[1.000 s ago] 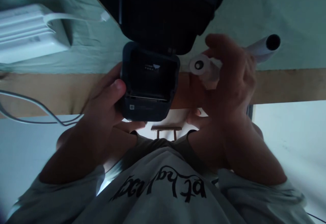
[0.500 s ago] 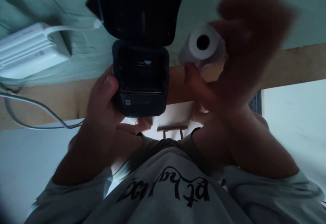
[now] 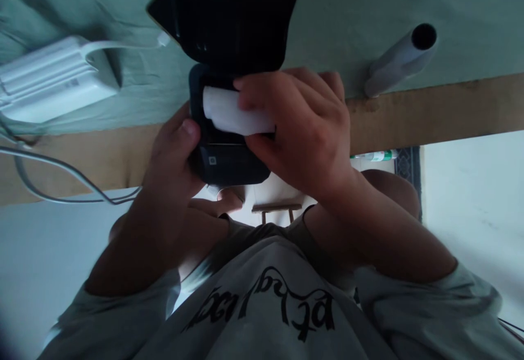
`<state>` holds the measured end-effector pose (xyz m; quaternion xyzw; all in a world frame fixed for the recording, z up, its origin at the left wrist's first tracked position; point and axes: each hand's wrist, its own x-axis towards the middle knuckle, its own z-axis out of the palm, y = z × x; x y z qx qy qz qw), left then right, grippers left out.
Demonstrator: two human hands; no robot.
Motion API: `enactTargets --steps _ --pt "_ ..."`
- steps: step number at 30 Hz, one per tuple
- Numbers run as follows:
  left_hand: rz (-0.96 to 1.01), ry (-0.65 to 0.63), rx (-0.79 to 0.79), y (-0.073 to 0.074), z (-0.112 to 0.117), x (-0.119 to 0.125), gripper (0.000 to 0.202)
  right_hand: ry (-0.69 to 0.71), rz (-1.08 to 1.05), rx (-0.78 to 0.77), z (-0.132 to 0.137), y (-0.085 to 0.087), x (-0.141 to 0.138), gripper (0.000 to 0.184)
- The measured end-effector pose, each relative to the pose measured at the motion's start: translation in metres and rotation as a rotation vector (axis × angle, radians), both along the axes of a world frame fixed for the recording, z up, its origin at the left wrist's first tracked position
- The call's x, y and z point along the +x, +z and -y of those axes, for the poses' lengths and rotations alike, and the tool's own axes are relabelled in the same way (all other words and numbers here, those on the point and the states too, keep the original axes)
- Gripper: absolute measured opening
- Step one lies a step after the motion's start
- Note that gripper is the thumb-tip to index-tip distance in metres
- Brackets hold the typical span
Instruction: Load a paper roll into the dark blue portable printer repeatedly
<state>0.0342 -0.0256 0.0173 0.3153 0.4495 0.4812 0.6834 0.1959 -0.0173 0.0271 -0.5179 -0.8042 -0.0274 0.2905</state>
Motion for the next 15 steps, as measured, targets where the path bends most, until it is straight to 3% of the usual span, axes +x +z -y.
enactTargets --steps 3,6,9,11,13,15 --pt "0.028 -0.091 0.018 -0.004 -0.002 -0.005 0.029 0.099 -0.079 -0.035 0.001 0.001 0.003 0.011" --pt "0.125 -0.144 0.124 -0.016 -0.006 -0.012 0.032 0.216 -0.135 0.037 0.003 -0.001 0.006 0.012" --pt "0.192 -0.206 0.255 -0.028 -0.007 -0.016 0.064 0.341 -0.138 0.055 0.003 -0.006 0.008 0.02" --pt "0.092 -0.197 0.26 -0.031 -0.006 -0.017 0.077 0.409 -0.153 0.052 0.002 -0.009 0.009 0.024" --pt "-0.012 -0.185 0.258 -0.031 -0.005 -0.018 0.081 0.41 -0.267 0.06 0.0 -0.011 0.011 0.024" --pt "-0.086 -0.197 0.281 -0.032 -0.005 -0.019 0.087 0.293 -0.429 0.058 -0.002 -0.012 0.012 0.019"
